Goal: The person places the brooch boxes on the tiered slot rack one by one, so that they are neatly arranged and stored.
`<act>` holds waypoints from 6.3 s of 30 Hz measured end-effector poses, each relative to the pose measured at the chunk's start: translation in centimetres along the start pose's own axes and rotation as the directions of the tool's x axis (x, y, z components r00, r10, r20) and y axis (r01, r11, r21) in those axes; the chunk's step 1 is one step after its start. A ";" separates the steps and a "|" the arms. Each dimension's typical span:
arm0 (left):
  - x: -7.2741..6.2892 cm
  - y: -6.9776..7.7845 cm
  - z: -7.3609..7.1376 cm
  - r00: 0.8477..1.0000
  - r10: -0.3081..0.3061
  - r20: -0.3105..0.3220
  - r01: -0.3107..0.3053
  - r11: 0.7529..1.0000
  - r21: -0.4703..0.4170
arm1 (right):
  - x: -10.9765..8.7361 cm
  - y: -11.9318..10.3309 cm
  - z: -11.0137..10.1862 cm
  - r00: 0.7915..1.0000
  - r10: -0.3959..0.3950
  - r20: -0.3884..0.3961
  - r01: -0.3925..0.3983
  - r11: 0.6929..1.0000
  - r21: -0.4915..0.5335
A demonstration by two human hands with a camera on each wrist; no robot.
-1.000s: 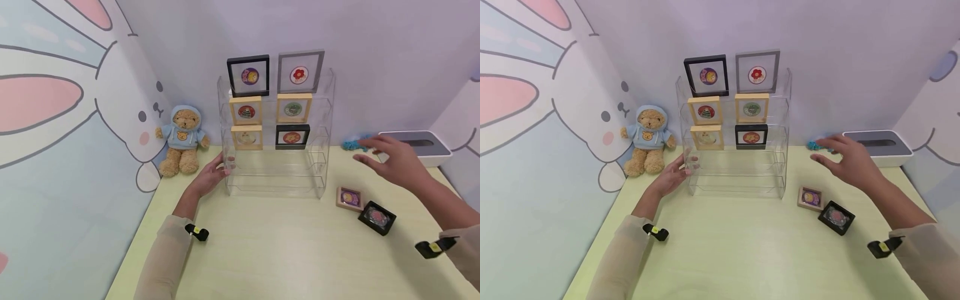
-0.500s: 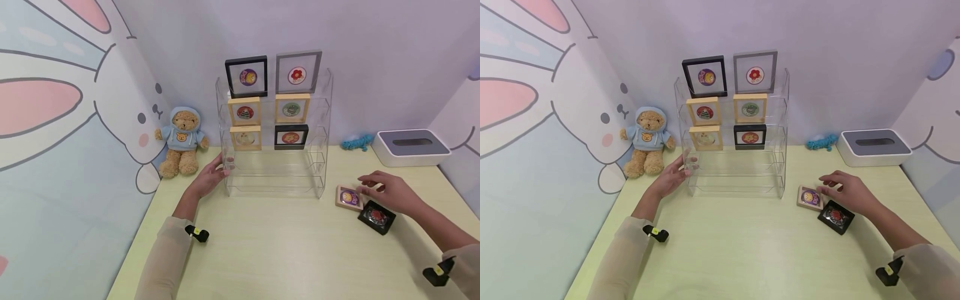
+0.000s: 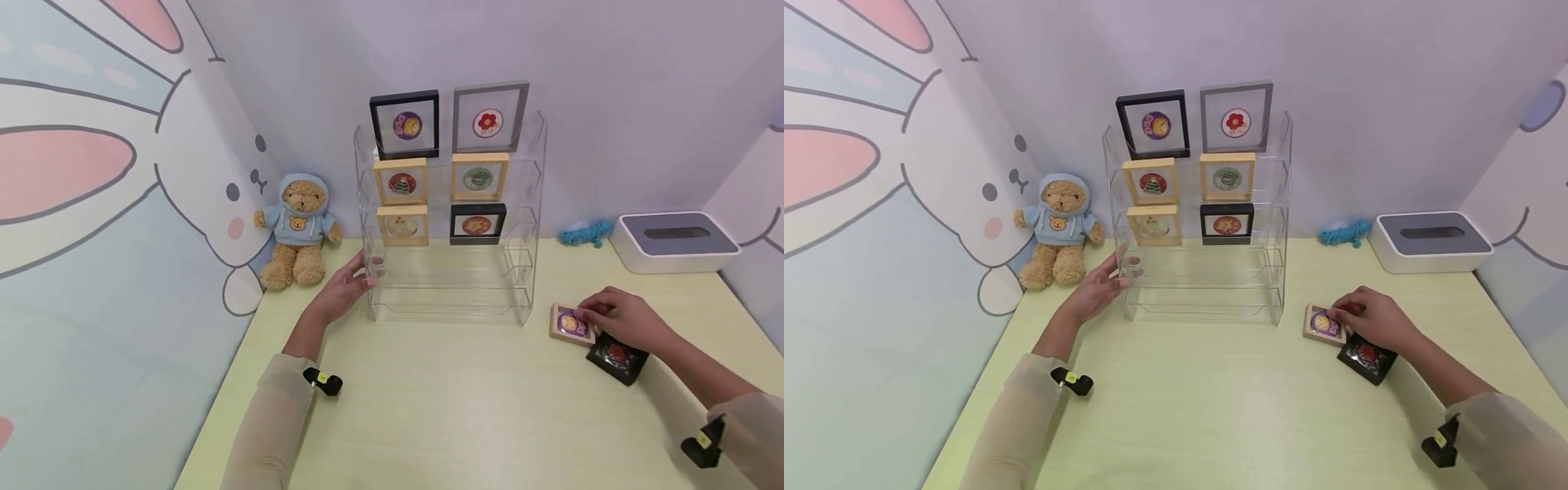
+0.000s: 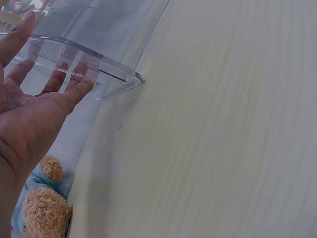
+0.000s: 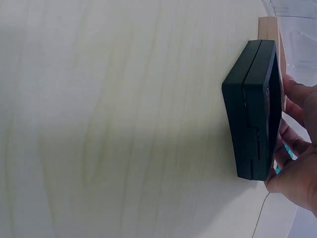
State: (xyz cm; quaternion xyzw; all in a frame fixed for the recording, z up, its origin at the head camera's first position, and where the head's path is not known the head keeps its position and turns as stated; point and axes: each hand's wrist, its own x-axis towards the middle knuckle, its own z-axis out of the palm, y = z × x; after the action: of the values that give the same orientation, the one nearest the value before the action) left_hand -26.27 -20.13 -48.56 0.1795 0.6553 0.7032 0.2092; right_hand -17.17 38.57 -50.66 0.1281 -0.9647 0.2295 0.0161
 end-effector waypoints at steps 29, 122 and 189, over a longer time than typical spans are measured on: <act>0.0 -0.2 -0.1 1.000 0.006 0.005 -0.006 1.000 -0.011 | 0.2 -0.3 -0.7 0.996 0.043 -0.077 -0.041 0.999 0.031; 0.0 -0.1 -0.1 1.000 0.024 0.004 -0.024 1.000 -0.005 | 13.6 -25.5 6.3 0.759 -0.472 -0.448 0.559 0.826 0.076; -0.2 -0.4 -0.4 1.000 0.013 0.018 -0.013 1.000 0.028 | 11.0 -26.3 3.9 0.716 -0.564 -0.412 0.580 0.808 -0.099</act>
State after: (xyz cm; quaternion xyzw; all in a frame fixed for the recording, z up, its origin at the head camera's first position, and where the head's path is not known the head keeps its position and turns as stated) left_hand -26.33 -20.53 -48.94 0.1931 0.6619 0.6938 0.2079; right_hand -20.94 11.51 -41.59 0.3673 -0.8459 0.2535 0.2920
